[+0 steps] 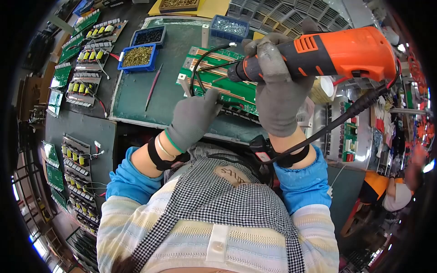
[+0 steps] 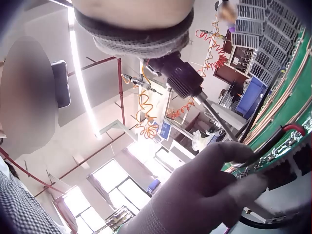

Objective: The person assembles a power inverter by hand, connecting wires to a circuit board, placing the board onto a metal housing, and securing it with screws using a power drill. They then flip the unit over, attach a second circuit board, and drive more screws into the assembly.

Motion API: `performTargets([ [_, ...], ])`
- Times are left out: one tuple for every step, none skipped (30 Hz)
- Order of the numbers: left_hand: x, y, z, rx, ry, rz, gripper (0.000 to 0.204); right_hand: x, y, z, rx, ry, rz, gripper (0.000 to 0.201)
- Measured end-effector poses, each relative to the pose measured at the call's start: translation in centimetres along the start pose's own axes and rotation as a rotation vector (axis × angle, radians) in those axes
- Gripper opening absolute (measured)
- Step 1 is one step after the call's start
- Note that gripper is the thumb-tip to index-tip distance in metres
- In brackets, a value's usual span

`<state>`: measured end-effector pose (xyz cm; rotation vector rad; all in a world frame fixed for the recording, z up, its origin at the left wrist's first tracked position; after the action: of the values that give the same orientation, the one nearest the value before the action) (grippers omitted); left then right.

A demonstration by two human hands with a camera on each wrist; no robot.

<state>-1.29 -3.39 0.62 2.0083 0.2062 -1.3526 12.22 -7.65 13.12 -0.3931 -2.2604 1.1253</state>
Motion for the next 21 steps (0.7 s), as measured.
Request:
performTargets([
  [0.2, -0.1, 0.1, 0.01, 0.032, -0.006, 0.025, 0.1, -0.1, 0.1, 0.003, -0.004, 0.026, 0.068],
  [0.3, -0.2, 0.2, 0.025, 0.068, 0.014, 0.024, 0.1, -0.1, 0.1, 0.005, -0.008, 0.052, 0.065],
  [0.3, -0.3, 0.4, 0.039, 0.103, 0.035, 0.022, 0.1, -0.3, 0.2, 0.009, -0.016, 0.067, 0.066],
  [0.3, -0.4, 0.3, 0.055, 0.135, 0.056, 0.021, -0.1, -0.4, 0.2, 0.012, -0.02, 0.082, 0.066],
  [0.3, -0.4, 0.3, 0.056, 0.145, 0.054, 0.021, -0.1, -0.6, 0.2, 0.015, -0.027, 0.098, 0.066],
  [0.3, -0.4, 0.3, 0.056, 0.155, 0.053, 0.02, -0.2, -0.7, 0.3, 0.018, -0.03, 0.09, 0.067],
  [0.2, -0.4, 0.3, 0.055, 0.167, 0.052, 0.02, -0.2, -0.7, 0.3, 0.02, -0.036, 0.082, 0.067],
  [0.2, -0.4, 0.3, 0.061, 0.167, 0.055, 0.02, -0.2, -0.8, 0.4, 0.022, -0.041, 0.074, 0.067],
  [0.1, -0.4, 0.3, 0.067, 0.168, 0.059, 0.02, -0.4, -0.7, 0.3, 0.013, -0.046, 0.047, 0.07],
  [0.0, -0.4, 0.2, 0.074, 0.169, 0.062, 0.02, -0.5, -0.6, 0.3, 0.002, -0.052, 0.019, 0.073],
  [0.0, -0.4, 0.2, 0.073, 0.168, 0.06, 0.02, -0.6, -0.6, 0.3, -0.009, -0.058, -0.009, 0.076],
  [-0.1, -0.4, 0.2, 0.073, 0.167, 0.058, 0.019, -0.6, -0.6, 0.4, -0.007, -0.065, 0.02, 0.076],
  [-0.1, -0.4, 0.2, 0.074, 0.167, 0.057, 0.019, -0.6, -0.6, 0.5, -0.006, -0.073, 0.048, 0.077],
  [-0.1, -0.4, 0.2, 0.084, 0.176, 0.049, 0.019, -0.5, -0.6, 0.6, -0.005, -0.081, 0.078, 0.078],
  [0.0, -0.4, 0.1, 0.095, 0.187, 0.041, 0.018, -0.4, -0.6, 0.6, 0.014, -0.103, 0.066, 0.077],
  [0.0, -0.4, 0.1, 0.106, 0.197, 0.034, 0.018, -0.3, -0.5, 0.7, 0.034, -0.124, 0.055, 0.077],
  [0.1, -0.4, 0.2, 0.109, 0.197, 0.032, 0.018, -0.1, -0.4, 0.7, 0.055, -0.145, 0.044, 0.077],
  [0.1, -0.4, 0.2, 0.113, 0.197, 0.03, 0.018, 0.3, -0.5, 0.7, 0.026, -0.209, 0.055, 0.072],
  [0.1, -0.5, 0.1, 0.118, 0.199, 0.028, 0.018, 0.8, -0.5, 0.5, -0.004, -0.273, 0.066, 0.068],
  [0.1, -0.4, 0.1, 0.129, 0.189, 0.018, 0.016, 1.3, -0.7, 0.4, -0.035, -0.337, 0.079, 0.064],
  [0.1, -0.3, 0.1, 0.137, 0.178, 0.01, 0.014, 2.0, -0.7, 0.4, 0.009, -0.446, 0.12, 0.067],
])
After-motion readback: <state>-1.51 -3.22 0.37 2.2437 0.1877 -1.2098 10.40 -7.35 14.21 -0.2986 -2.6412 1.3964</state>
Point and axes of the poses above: each hand's wrist, its own z-axis away from the middle knuckle, its own x-axis out of the palm, y = z × x, the point moved 6 cm from there along -z, towards the middle knuckle, and after that the axes turned 2 degrees about y, right-handed, at the moved point
